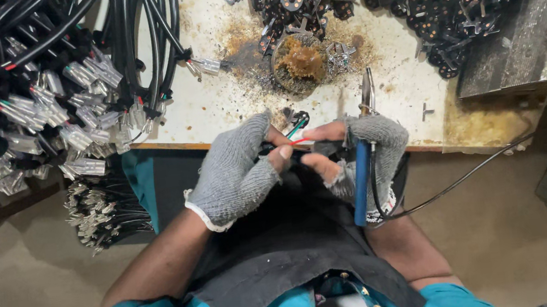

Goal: The person solders wires to small lamp socket components at a workbench. They hold a component in one gloved hand, dip wire ends into flux, apply a soldering iron to the joint, feed solder wire, and set finished parts aside while picking up the next component.

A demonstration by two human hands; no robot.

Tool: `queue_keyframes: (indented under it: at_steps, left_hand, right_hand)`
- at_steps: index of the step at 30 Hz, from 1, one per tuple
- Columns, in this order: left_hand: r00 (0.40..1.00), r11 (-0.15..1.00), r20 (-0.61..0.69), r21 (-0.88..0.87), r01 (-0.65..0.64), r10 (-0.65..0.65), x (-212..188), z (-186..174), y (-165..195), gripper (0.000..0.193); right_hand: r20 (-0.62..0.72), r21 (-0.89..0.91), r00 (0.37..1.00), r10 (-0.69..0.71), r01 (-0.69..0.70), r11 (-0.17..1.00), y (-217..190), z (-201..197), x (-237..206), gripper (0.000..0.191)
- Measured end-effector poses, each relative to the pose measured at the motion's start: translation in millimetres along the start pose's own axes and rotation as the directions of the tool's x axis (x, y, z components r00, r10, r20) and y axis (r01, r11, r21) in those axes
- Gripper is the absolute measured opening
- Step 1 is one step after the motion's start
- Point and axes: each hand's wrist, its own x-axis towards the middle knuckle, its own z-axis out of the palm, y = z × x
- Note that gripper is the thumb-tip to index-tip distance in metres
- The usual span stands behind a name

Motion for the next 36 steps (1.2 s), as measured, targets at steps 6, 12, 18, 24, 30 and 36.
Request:
queue_keyframes:
  at_steps: [6,12,18,24,30,36]
  left_hand:
    - [0.99,0.98,0.005,0.143,-0.14,0.14,3.8,4.2,-0.7,0.017]
    - [0.995,0.97,0.011,0.22,-0.1,0.1,5.3,9.2,-4.4,0.015]
    - [0.988,0.963,-0.019,0.229,-0.144,0.152,6.1,12.0,-6.0,0.015]
    - [0.992,0.955,-0.009,0.269,-0.123,0.13,8.5,14.2,-7.9,0.015]
    - [0.977,0.937,-0.092,0.311,-0.157,0.195,8.6,20.7,-7.6,0.019]
    - [0.967,0.923,-0.109,0.341,-0.181,0.23,8.2,21.6,-9.3,0.02]
  right_hand:
    - [-0.044,-0.074,0.999,0.0,-0.004,0.997,7.2,2.3,1.0,0.024]
    - [-0.017,-0.099,1.0,0.025,-0.026,0.995,0.0,1.6,6.0,0.024]
    - [0.013,-0.022,0.999,0.031,-0.031,0.999,-6.6,-2.4,6.1,0.023]
    - [-0.019,-0.014,1.0,0.022,-0.022,1.0,5.4,2.3,2.0,0.021]
    - [-0.078,-0.084,0.996,-0.04,0.033,0.996,11.6,4.6,-4.9,0.019]
    - [-0.09,0.004,0.995,-0.033,0.033,0.999,25.6,4.3,-9.5,0.022]
